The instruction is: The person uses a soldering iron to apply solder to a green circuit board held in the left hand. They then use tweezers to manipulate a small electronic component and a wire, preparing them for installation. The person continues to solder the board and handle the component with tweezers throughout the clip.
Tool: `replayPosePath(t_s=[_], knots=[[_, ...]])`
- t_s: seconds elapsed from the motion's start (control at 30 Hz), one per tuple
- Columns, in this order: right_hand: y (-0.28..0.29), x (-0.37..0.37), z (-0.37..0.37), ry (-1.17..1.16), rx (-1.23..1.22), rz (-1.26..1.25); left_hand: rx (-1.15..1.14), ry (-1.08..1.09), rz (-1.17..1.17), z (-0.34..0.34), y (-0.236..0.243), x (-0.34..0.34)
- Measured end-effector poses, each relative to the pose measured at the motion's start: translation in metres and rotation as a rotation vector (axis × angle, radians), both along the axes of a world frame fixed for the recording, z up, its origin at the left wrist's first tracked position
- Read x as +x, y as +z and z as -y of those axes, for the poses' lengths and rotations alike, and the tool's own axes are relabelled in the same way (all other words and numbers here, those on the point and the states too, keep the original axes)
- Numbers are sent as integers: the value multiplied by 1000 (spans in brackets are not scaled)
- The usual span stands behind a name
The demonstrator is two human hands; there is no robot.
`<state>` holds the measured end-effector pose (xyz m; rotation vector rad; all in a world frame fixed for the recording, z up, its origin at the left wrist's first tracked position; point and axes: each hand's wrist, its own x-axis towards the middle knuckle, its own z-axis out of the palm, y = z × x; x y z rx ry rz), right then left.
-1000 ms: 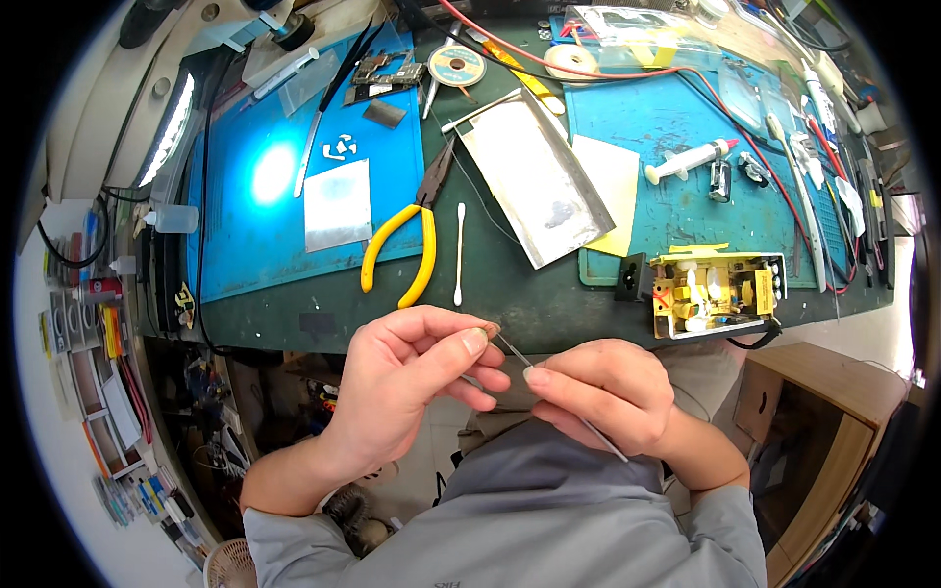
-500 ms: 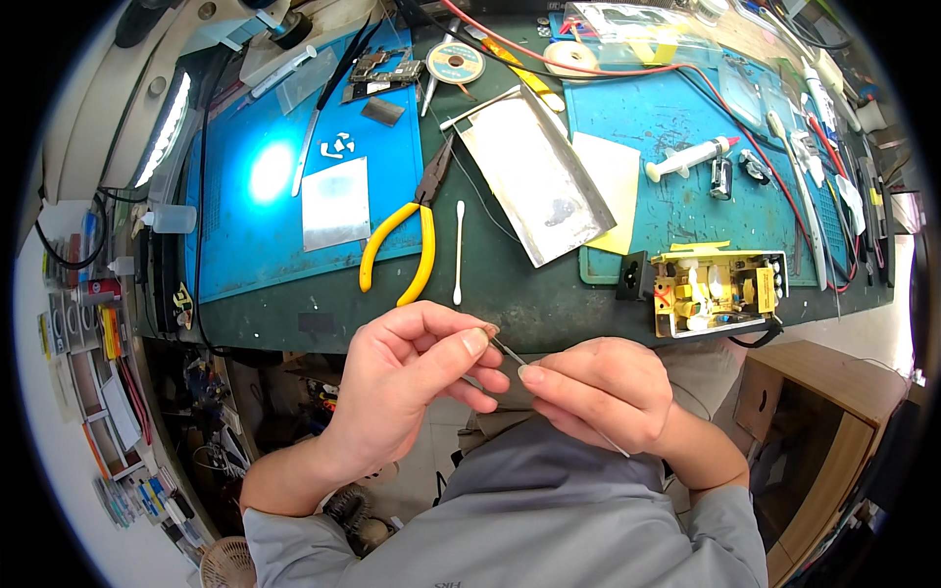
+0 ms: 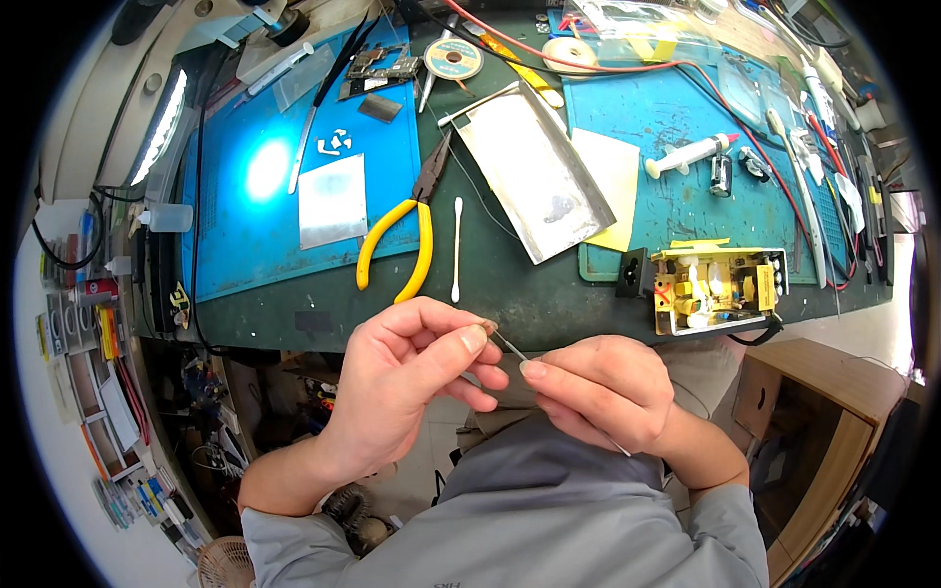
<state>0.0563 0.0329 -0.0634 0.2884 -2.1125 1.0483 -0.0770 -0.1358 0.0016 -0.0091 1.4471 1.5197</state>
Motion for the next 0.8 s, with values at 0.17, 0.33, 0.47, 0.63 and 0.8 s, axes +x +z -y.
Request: replayPosePath(t_s=[0.17,0.33,0.47,0.63,0.8], knots=[[-1,-2,-1,17,20,-16,16,2,-12,1,-3,1],[-3,-1,1,-8,27,-24,55,15,-1,3,-5,1],[-5,-1,1,0,28,-30,51,19,-9,3,-6,2],[-6,-1,2,-30,43,-42,55,24,-2,4,-5,2],[-8,-3,3,-38,52,-63,55,23,1,4,-7,1]])
